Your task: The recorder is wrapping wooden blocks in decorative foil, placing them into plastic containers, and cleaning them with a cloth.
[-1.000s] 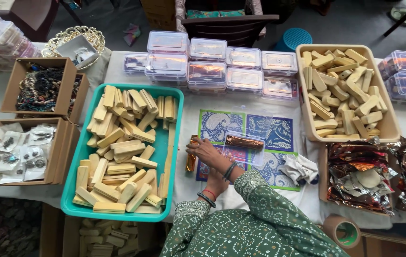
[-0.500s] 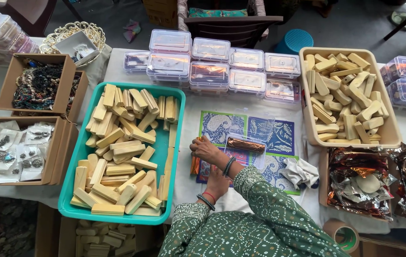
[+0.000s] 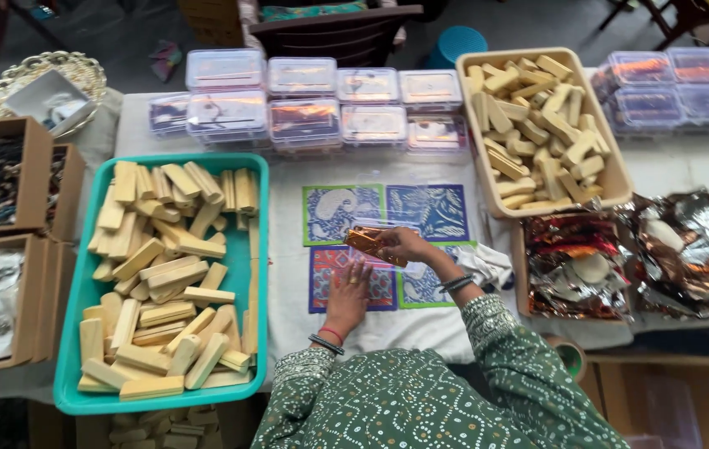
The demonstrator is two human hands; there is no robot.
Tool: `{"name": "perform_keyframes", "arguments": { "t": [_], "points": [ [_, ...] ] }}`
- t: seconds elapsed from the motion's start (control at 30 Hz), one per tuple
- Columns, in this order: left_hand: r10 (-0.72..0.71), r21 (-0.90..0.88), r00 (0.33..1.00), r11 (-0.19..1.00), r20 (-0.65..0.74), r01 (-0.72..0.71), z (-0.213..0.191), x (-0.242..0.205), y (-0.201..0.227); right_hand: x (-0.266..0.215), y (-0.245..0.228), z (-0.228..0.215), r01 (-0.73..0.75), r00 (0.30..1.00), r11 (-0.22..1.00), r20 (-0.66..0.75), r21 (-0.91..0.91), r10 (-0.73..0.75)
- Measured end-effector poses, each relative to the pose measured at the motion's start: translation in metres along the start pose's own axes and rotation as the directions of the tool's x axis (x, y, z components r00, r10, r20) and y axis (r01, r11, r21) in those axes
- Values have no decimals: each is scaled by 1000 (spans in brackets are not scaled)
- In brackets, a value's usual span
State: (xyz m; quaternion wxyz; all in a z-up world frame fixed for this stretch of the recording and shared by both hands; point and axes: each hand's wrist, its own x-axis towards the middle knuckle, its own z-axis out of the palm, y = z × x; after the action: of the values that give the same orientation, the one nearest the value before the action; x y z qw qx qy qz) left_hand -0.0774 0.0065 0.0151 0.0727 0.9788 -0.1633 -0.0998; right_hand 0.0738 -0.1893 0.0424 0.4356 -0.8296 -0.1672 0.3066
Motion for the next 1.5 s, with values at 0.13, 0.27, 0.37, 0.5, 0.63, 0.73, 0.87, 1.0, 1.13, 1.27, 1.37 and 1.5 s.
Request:
{"name": "perform_keyframes", "arguments": {
  "t": [0.13,0.27,0.37,0.5,0.63,0.73,0.87,1.0,1.13,1.27,1.37,1.5],
  "points": [
    [-3,48,1000,999,9,3,0,1,0,-6,17,-7,-35,999,976,15,-216,39],
    [-21,38,999,999,44,19,-9,-3,2,2,27,-1,-14,999,875,29,-485,32],
    [-8,-27,997,1000,-82,6,2,-5,-3,11,35,6,-35,995,812,56,-583,83],
    [-14,-53,991,999,-134,7,9,-3,-3,28,57,14,-20,996,800,54,-600,66],
    [-73,-161,986,986,-152,48,-7,0,1,31,59,19,-24,999,794,11,-607,39],
    [-111,-269,955,962,-275,34,-14,8,-1,30,60,23,-37,999,782,4,-622,51],
    [-65,-214,970,977,-233,14,-13,29,-12,19,40,26,-65,996,786,10,-615,90],
    [-47,-181,980,983,-194,12,2,47,-22,14,30,25,-88,993,803,17,-590,120],
    [-40,-156,993,988,-113,22,-11,62,-25,6,21,22,-146,981,807,24,-572,195],
    [-38,-136,996,990,-76,28,-19,73,-28,1,22,24,-172,978,815,1,-554,207],
    [-73,-166,990,985,-123,52,-22,78,-30,-8,32,32,-153,988,826,-93,-542,122],
    [-79,-118,979,991,-186,57,-15,83,-25,-20,41,42,-117,980,838,-201,-533,9]
  ]
}}
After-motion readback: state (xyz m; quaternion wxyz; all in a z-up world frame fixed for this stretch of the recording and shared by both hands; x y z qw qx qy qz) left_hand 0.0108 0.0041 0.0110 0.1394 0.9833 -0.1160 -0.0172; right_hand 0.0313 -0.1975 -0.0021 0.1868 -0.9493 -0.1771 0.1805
